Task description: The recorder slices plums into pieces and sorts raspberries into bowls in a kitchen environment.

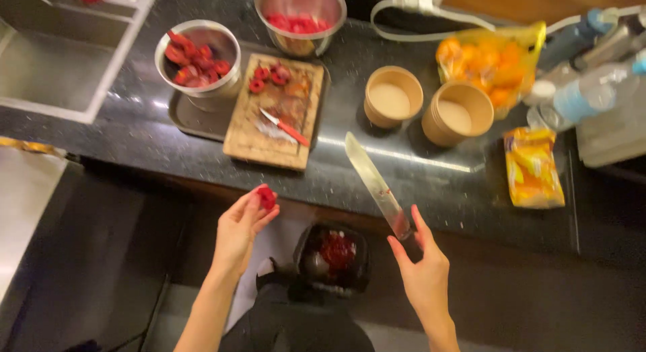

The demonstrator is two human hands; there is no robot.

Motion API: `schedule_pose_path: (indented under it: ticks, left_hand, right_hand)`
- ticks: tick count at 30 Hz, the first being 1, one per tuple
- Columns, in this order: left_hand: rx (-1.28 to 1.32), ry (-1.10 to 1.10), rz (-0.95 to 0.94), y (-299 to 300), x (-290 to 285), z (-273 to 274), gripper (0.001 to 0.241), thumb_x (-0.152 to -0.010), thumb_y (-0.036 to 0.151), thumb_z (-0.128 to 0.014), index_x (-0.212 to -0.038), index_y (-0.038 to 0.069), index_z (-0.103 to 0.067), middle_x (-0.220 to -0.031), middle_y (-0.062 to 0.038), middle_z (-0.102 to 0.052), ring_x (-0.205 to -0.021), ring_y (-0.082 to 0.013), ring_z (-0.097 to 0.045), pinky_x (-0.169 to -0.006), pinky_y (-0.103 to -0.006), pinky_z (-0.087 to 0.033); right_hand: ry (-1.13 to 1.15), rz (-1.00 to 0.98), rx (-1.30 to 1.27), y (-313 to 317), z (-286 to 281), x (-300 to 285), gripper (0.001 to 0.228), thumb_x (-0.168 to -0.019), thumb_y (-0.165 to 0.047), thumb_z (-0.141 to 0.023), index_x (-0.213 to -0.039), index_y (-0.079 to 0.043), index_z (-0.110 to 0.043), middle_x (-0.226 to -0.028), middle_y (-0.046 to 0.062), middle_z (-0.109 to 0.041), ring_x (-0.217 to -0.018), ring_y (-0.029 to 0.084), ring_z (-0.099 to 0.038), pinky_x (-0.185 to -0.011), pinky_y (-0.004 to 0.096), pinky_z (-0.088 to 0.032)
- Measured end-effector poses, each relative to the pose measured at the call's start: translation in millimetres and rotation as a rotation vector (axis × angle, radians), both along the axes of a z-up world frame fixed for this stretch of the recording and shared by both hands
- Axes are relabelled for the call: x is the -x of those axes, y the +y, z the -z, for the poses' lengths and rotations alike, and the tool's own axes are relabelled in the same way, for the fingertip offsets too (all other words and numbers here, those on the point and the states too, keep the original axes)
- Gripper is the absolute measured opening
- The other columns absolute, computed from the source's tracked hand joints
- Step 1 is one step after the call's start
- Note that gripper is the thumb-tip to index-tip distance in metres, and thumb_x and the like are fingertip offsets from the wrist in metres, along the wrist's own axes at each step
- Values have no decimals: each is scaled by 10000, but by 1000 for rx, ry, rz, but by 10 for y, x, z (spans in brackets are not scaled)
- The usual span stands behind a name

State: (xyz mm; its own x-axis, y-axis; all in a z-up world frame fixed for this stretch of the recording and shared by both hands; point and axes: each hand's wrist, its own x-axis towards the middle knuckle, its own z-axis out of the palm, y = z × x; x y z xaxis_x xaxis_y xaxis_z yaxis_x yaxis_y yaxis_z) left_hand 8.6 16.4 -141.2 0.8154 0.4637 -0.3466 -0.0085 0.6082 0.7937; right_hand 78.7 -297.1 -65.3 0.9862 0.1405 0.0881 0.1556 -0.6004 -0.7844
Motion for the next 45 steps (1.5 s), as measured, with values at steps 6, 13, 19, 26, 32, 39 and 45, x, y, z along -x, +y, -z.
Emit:
schedule_pose_path:
  ticks: [6,13,19,26,32,39,45]
  left_hand:
    - [-233,-56,-38,596,-962,-379,330,-990,154,-644,-1263,-32,-659,-1109,-130,-719,-909,-223,-734,-815,-331,-599]
    - [-727,-144,34,1471,-3195,-484,241,-928,139,-732,-1127,5,-714,-1013,-84,-775,-881,-137,-743,-677,-304,-606]
    - [-1358,-59,240,1978,-5505,975,276,-701,209,-906,-855,20,-777,-889,-160,-769,-803,-267,-764,-760,-374,-601]
    - [-1310,220,640,1521,-5793,1093,241,-672,268,-925,-773,103,-781,-870,-128,-766,-871,-289,-742,-783,-435,-581]
    - [-1465,137,603,1546,-5756,1180,233,-706,273,-887,-803,96,-770,-913,-156,-751,-919,-340,-713,-778,-470,-562]
    - [-1212,180,224,1803,-3851,-586,278,-1060,255,-560,-1068,-20,-598,-996,-258,-706,-947,-456,-658,-778,-537,-511]
    - [-1598,693,387,1438,-2958,822,537,-828,235,-742,-1179,-10,-418,-1170,-250,-568,-1124,-420,-601,-748,-429,-603]
  right_hand:
    - [-106,-90,19,625,100,-642,687,-844,-143,-761,-1488,-148,-522,-1160,136,-706,-1053,294,-702,-916,373,-519]
    - [45,-47,108,1488,807,-1262,686,-827,-137,-779,-1464,-190,-532,-976,144,-629,-881,338,-659,-788,408,-522]
    - [135,99,103,1999,1064,-1489,662,-805,-157,-792,-1425,-200,-566,-981,113,-658,-873,293,-682,-790,379,-539]
    - [157,216,137,2291,1028,-1574,641,-798,-143,-795,-1405,-174,-591,-961,120,-666,-877,271,-689,-793,361,-550]
    - [120,208,142,2403,955,-1686,643,-804,-147,-795,-1414,-172,-591,-974,138,-672,-901,276,-688,-809,364,-554]
    - [151,230,82,2288,974,-1687,663,-809,-176,-800,-1435,-200,-580,-1041,134,-708,-920,235,-695,-814,362,-564]
    - [136,200,12,2154,870,-1596,670,-814,-172,-805,-1443,-188,-575,-1081,128,-720,-942,212,-695,-847,354,-558]
